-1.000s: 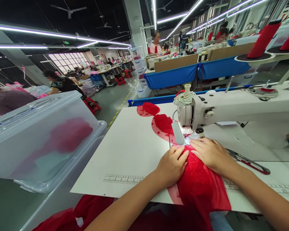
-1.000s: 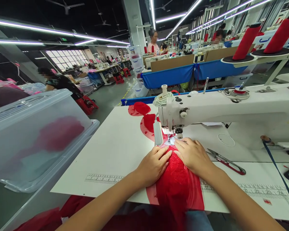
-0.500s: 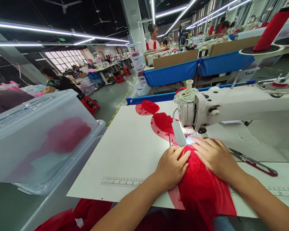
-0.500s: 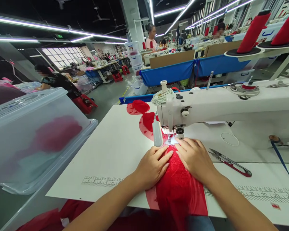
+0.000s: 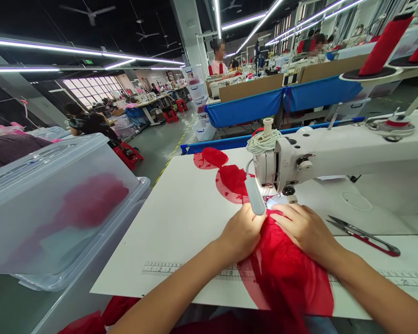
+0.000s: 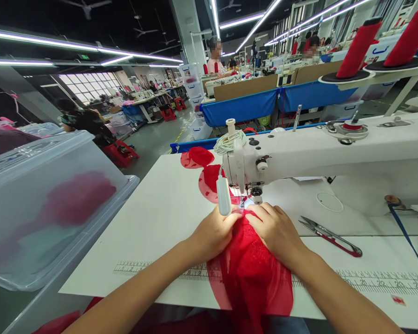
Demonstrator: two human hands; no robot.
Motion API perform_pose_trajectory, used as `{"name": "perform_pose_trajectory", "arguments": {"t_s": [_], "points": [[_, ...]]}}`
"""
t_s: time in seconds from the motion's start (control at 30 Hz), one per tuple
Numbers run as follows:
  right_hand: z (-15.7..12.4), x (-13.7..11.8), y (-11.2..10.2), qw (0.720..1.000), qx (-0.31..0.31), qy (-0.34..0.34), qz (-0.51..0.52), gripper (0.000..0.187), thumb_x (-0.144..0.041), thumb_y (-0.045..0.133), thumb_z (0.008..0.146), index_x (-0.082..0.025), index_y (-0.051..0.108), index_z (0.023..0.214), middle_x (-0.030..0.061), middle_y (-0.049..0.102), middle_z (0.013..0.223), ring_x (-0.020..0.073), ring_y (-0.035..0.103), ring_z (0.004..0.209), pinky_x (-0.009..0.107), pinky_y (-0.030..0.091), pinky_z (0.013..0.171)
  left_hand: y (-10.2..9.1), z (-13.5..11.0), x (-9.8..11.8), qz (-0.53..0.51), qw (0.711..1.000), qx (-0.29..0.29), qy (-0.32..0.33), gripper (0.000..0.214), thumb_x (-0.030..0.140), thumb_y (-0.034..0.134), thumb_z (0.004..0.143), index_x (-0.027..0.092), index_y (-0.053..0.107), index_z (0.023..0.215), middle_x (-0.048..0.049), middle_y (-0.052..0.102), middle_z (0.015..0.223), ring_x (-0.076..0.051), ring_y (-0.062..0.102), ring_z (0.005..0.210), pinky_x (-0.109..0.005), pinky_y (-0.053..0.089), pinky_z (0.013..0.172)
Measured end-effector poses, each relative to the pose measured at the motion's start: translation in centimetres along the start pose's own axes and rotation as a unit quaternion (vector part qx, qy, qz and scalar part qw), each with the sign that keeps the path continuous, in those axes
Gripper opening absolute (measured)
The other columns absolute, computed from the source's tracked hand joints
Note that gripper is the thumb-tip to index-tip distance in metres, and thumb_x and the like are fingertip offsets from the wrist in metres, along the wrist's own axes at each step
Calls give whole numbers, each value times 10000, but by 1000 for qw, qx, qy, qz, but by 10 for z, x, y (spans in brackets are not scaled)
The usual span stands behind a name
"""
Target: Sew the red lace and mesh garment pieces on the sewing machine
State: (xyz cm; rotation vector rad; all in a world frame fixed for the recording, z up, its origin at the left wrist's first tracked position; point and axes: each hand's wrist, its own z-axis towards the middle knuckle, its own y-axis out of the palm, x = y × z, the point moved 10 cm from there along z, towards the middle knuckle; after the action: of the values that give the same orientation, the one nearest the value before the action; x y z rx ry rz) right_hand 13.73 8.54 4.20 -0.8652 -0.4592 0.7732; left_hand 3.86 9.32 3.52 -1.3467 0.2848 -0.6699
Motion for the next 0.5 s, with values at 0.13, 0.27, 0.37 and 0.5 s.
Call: {"name": "perform_pose_trajectory", "arguments": {"t_s": [0.13,0.27,0.37,0.5], "points": [[0,-7,-4,999,4,-35,7,273,-143,462,1014,-185,726,959,68,768,997,196,599,827,324,409,693,10,13,-12,-44,994,-26,-96,132,260,523,995,191,577,896,-50,622,875,-208,590,803,-301,481,696],[-2,-5,-5,999,19,-19,33,296,-134,444,1015,-198,732,989,69,769,1018,198,615,895,337,391,736,13,19,-27,-78,980,-25,-181,150,316,515,1013,198,591,962,-21,642,835,-195,605,728,-286,450,638],[-2,-7,-7,999,27,-27,38,287,-113,448,1012,-188,723,982,70,762,999,194,619,888,340,389,752,11,22,-30,-99,974,-22,-201,102,291,564,983,220,605,921,-6,660,860,-191,622,770,-288,465,685],[0,-8,-10,999,20,-43,18,290,-114,425,1022,-184,695,947,75,742,956,202,622,853,332,400,741,5,24,-23,-71,977,-19,-198,122,243,635,910,210,571,811,-43,655,909,-237,631,885,-342,490,793]]}}
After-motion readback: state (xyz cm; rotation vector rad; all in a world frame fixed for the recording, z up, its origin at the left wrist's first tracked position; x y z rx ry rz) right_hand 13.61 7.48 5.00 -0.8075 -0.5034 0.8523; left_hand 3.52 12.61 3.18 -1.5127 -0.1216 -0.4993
